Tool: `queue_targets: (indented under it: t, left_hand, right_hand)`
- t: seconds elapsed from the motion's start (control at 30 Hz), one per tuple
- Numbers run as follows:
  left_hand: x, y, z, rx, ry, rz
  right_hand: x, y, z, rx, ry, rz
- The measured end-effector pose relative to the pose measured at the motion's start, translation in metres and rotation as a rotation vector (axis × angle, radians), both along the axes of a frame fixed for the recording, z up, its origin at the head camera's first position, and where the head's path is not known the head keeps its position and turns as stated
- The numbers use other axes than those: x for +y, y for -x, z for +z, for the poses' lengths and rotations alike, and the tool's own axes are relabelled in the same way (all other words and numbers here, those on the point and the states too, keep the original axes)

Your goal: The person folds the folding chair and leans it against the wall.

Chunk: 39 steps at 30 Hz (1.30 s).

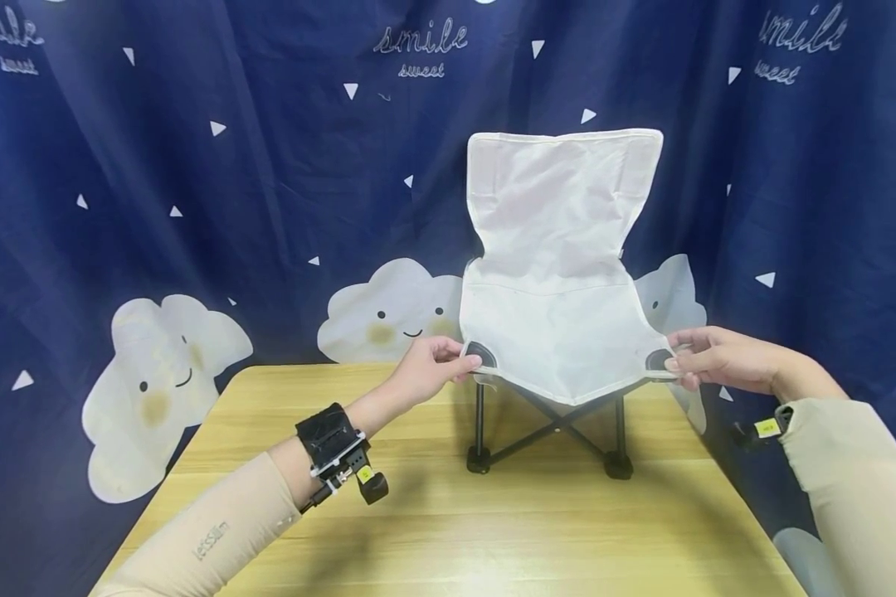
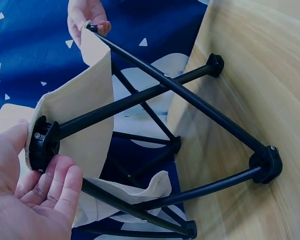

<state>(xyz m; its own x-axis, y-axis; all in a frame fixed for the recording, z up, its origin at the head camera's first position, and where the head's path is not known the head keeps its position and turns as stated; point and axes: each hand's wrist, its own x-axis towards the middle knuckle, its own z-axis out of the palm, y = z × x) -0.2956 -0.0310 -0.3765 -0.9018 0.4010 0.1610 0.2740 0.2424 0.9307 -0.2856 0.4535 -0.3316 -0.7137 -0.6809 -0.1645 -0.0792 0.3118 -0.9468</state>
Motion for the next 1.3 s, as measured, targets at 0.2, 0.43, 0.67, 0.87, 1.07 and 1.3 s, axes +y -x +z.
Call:
queue_targets:
  t: [0.2, 0.43, 0.67, 0.87, 1.07, 1.3]
  left_hand:
    - [0.000, 0.000, -0.002, -0.007, 0.006, -0.003]
    - [-0.001, 0.001, -0.002, -0.002, 0.017, 0.002]
    - [0.000, 0.001, -0.002, 0.007, 0.031, -0.009]
    - [0.001, 0.001, -0.002, 0.019, 0.043, -0.005]
    - [0.001, 0.000, -0.002, 0.019, 0.044, 0.001]
    - [0.001, -0.001, -0.002, 0.024, 0.048, 0.003]
  right_hand:
    - [0.003, -0.004, -0.009, 0.003, 0.059, -0.031]
    - [-0.001, -0.010, -0.013, 0.083, 0.000, -0.151]
    - [-0.006, -0.021, -0.012, 0.143, -0.007, -0.225]
    - [-0.010, -0.027, -0.015, 0.160, 0.083, -0.260]
    - [-0.010, -0.030, -0.019, 0.114, 0.172, -0.262]
    - [-0.009, -0.032, -0.020, 0.065, 0.198, -0.277]
